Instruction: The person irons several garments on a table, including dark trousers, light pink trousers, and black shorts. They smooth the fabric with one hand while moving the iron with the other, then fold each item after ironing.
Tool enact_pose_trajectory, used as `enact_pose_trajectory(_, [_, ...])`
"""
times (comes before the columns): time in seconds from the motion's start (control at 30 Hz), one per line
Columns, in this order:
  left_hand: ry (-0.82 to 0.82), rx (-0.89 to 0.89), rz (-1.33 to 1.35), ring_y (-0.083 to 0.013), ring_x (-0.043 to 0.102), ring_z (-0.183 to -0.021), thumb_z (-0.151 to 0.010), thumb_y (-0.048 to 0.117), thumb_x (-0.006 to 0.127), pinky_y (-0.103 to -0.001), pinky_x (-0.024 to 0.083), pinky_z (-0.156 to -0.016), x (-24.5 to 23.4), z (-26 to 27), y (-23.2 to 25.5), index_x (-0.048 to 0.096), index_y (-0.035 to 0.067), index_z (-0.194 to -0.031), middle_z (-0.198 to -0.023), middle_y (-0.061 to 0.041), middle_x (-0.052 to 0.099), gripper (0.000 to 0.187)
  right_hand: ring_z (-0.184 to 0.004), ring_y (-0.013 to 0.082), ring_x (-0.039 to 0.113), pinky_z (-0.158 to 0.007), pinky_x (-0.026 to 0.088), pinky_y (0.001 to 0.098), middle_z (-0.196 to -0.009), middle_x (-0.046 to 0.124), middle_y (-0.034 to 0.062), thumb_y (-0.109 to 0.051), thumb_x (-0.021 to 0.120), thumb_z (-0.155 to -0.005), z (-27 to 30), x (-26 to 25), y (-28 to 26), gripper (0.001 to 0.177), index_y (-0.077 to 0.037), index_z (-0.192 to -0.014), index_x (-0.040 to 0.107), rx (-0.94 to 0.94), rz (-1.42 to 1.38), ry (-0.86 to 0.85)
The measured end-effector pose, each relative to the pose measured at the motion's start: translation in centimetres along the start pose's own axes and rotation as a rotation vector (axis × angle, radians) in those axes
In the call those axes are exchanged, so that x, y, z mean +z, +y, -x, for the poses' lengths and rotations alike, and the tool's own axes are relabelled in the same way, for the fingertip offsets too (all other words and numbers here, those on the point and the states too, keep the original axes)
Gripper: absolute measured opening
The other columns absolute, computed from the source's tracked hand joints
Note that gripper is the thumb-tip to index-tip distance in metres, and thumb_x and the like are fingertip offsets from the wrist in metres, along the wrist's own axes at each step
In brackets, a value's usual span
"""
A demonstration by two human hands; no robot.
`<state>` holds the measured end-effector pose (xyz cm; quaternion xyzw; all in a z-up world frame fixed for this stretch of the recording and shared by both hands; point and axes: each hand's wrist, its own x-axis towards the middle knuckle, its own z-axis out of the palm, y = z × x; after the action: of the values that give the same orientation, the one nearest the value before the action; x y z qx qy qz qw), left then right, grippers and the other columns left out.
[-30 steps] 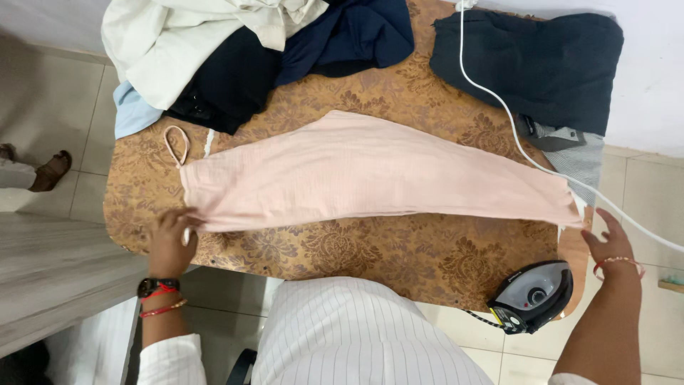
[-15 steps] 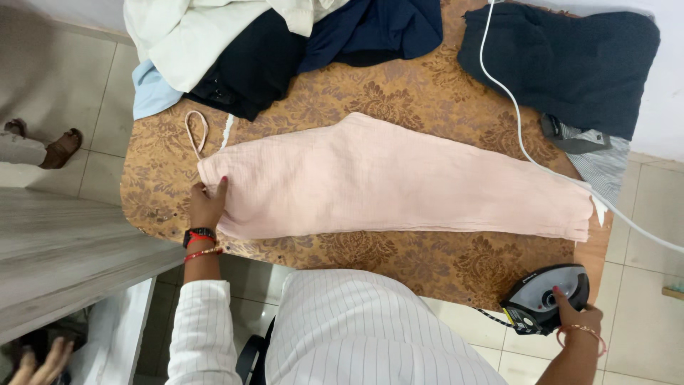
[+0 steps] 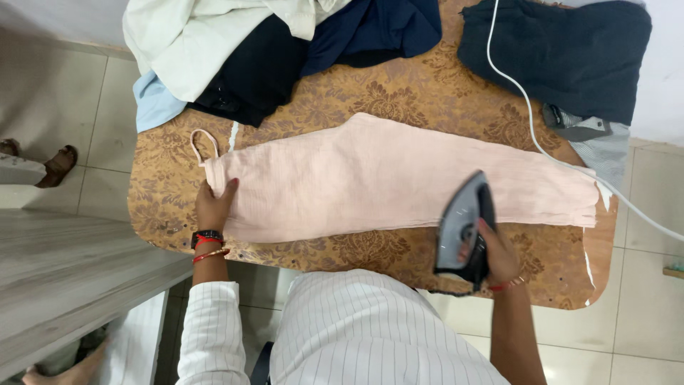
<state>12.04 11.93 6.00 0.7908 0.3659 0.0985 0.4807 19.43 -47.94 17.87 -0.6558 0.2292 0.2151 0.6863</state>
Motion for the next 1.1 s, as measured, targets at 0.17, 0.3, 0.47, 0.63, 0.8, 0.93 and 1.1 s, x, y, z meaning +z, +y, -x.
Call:
enact_pose_trajectory(0.17, [0.468,0.197,-0.582,-0.0365,0.066,-0.098,-0.079,0.021,0.078,-0.047,0.050,-0.081,0.4,0.9,3.3,0.063,-0.001,-0.126,-0.108,-0.020,0.071,0.054,-0.051,0.0172,0.063,-0.048,0.056,0.0335,-0.072,0.065,0.0088,-0.037,0.066,-0.095,-3.0,19.5,-2.0,0.045,0.000,-0.119,0.056,-0.025,0.309,-0.378])
enact_pose_trajectory(0.3, [0.383,0.448,-0.488,-0.0344,0.057,-0.124,-0.088,-0.006,0.055,-0.045,0.044,-0.107,4.0,2.1,4.8,0.065,0.002,-0.125,-0.128,-0.022,0.064,0.039,-0.050,0.0165,0.070,-0.049,0.057,0.0309,-0.066,0.073,0.0072,-0.040,0.065,-0.097,-3.1,31.0,-0.5,0.043,0.001,-0.108,0.058,-0.150,0.611,-0.492])
enact_pose_trajectory(0.47, [0.073,0.462,-0.310,-0.0315,0.050,-0.141,-0.094,0.002,0.053,-0.043,0.041,-0.122,6.7,2.5,1.9,0.061,0.006,-0.138,-0.146,-0.015,0.058,0.045,-0.047,0.0194,0.070,-0.051,0.056,0.0319,-0.064,0.071,0.0136,-0.048,0.065,-0.096,-2.2,36.5,3.2,0.052,0.004,-0.105,0.058,-0.108,0.683,-0.487])
enact_pose_trajectory(0.63, [0.042,0.557,-0.579,-0.0281,0.033,-0.153,-0.104,0.036,0.050,-0.047,0.020,-0.124,7.5,2.8,0.6,0.043,0.010,-0.157,-0.164,-0.011,0.040,0.059,-0.048,0.0208,0.071,-0.050,0.059,0.0351,-0.065,0.071,0.0133,-0.050,0.065,-0.091,-3.8,36.3,3.3,0.057,0.003,-0.110,0.058,-0.130,0.712,-0.374])
enact_pose_trajectory(0.8, [0.001,0.523,-0.635,-0.0280,0.028,-0.155,-0.104,0.044,0.047,-0.047,0.017,-0.125,7.1,2.9,1.6,0.035,0.012,-0.161,-0.168,-0.010,0.032,0.067,-0.050,0.0202,0.071,-0.053,0.059,0.0348,-0.068,0.071,0.0114,-0.052,0.061,-0.094,-5.1,35.6,1.7,0.056,0.002,-0.111,0.060,-0.043,0.778,-0.301])
enact_pose_trajectory(0.93, [-0.006,0.514,-0.633,-0.0284,0.029,-0.155,-0.103,0.043,0.048,-0.048,0.018,-0.125,7.0,3.0,1.8,0.036,0.012,-0.161,-0.168,-0.010,0.032,0.067,-0.051,0.0203,0.071,-0.053,0.059,0.0344,-0.067,0.073,0.0116,-0.051,0.063,-0.091,-4.2,32.6,1.7,0.062,0.003,-0.122,0.054,-0.043,0.782,-0.204])
enact_pose_trajectory(1.1, [-0.008,0.506,-0.628,-0.0281,0.030,-0.155,-0.103,0.043,0.048,-0.048,0.019,-0.125,7.0,3.1,1.9,0.037,0.012,-0.160,-0.168,-0.010,0.033,0.066,-0.050,0.0209,0.070,-0.052,0.058,0.0352,-0.066,0.072,0.0126,-0.049,0.064,-0.091,-3.8,29.3,0.9,0.061,0.002,-0.124,0.055,-0.005,0.677,-0.073])
